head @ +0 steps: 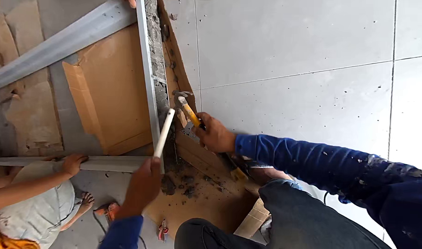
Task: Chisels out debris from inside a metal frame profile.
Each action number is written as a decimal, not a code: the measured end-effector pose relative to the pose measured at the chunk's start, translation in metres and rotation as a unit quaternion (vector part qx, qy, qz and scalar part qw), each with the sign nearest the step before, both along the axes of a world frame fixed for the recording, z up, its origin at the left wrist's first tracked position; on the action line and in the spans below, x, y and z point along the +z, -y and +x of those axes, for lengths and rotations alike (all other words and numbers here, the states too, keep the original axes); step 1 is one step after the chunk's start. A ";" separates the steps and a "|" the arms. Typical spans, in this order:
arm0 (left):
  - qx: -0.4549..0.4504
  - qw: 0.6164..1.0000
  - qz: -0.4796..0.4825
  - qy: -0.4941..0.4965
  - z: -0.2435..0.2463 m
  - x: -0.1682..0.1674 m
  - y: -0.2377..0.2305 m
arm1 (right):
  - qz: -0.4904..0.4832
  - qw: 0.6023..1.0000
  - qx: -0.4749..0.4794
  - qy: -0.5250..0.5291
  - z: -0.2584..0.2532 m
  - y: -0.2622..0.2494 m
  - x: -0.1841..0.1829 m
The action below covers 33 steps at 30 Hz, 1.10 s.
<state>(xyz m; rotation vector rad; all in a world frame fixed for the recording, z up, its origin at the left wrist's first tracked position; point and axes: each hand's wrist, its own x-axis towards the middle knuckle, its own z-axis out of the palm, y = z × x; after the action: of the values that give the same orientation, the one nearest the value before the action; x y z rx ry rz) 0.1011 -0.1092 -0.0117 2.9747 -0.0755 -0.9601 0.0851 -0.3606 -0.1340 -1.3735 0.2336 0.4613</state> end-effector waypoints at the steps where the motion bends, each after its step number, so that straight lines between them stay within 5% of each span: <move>1: -0.013 0.999 0.040 -0.019 0.024 0.005 0.007 | -0.010 1.000 0.009 -0.006 0.007 0.004 -0.002; 5: -0.018 0.985 0.156 -0.075 0.091 0.015 0.027 | -0.013 1.000 0.023 -0.011 0.035 0.014 -0.003; 10: -0.009 0.974 0.194 -0.113 0.108 0.032 0.027 | 0.012 0.999 -0.005 0.047 0.050 0.021 0.019; 15: 0.004 0.979 0.164 -0.117 0.110 0.035 0.022 | -0.014 0.960 -0.185 0.209 0.063 0.017 0.053; 19: 0.006 0.978 0.161 -0.134 0.119 0.038 0.021 | -0.052 0.932 -0.281 0.223 0.081 -0.005 0.053; 21: -0.015 0.975 0.168 -0.143 0.128 0.036 0.021 | -0.070 0.963 -0.207 0.156 0.077 -0.019 0.034; 23: -0.035 0.970 0.179 -0.162 0.136 0.034 0.023 | -0.052 0.998 -0.022 0.031 0.075 -0.017 0.020; 25: -0.043 0.963 0.195 -0.180 0.146 0.033 0.029 | -0.042 0.996 0.070 -0.034 0.081 -0.004 0.020; 31: -0.010 0.960 0.210 -0.186 0.162 0.035 0.038 | -0.091 0.965 -0.221 0.107 0.102 0.007 0.036; 33: -0.014 0.958 0.217 -0.189 0.163 0.036 0.042 | -0.105 0.979 -0.169 0.050 0.097 -0.007 0.030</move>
<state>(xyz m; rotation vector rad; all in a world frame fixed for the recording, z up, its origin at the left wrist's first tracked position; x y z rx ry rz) 0.2641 -0.1509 0.0244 3.0884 0.1144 -1.7317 0.1817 -0.3531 -0.1040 -1.5227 0.4344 0.0846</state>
